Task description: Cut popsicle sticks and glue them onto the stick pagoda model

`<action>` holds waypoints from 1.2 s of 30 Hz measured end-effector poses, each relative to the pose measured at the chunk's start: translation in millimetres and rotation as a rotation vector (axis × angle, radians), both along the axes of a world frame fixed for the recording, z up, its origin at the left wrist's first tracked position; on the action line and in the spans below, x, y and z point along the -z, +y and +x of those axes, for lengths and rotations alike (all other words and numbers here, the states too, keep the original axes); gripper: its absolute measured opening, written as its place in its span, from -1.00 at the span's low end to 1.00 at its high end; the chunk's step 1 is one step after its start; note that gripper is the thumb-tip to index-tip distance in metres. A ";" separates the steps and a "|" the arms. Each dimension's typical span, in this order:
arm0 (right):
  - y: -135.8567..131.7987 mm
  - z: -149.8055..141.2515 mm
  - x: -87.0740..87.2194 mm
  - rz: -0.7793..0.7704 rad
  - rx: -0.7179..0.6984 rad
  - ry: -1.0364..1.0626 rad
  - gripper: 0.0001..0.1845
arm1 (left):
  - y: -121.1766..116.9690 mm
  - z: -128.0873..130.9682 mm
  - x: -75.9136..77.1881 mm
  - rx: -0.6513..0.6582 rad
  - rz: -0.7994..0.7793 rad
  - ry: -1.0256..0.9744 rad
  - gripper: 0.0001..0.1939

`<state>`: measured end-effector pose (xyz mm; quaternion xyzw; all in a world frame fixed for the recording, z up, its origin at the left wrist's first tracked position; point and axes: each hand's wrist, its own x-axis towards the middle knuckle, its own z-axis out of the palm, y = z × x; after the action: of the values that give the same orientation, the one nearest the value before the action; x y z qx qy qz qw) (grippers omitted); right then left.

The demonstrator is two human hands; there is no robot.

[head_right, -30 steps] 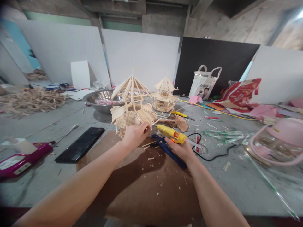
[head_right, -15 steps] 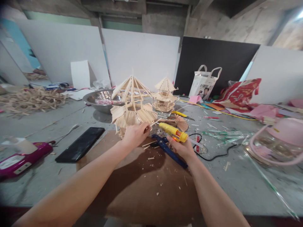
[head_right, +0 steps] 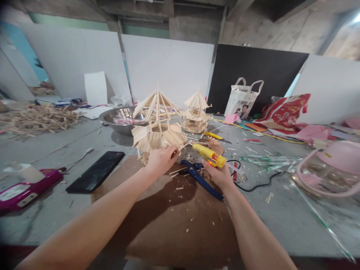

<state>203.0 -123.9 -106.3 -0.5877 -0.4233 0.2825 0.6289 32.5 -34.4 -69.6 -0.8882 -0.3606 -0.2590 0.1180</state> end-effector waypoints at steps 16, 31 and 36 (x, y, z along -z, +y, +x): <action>0.5 2.7 -1.7 -0.006 0.055 0.013 -0.63 | -0.4 0.0 -0.5 0.015 -0.013 -0.022 -0.70; -1.5 0.9 9.1 0.004 -0.053 -0.184 -0.70 | -0.2 0.0 0.2 0.016 -0.012 -0.018 -0.70; -0.2 4.9 16.4 0.042 -0.069 -0.294 -0.78 | 0.0 -0.7 0.0 0.022 -0.042 -0.008 -0.70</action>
<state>207.9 -124.1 -122.7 -0.5947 -0.5367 0.2059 0.5620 31.9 -34.4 -69.5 -0.8935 -0.3564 -0.2562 0.0950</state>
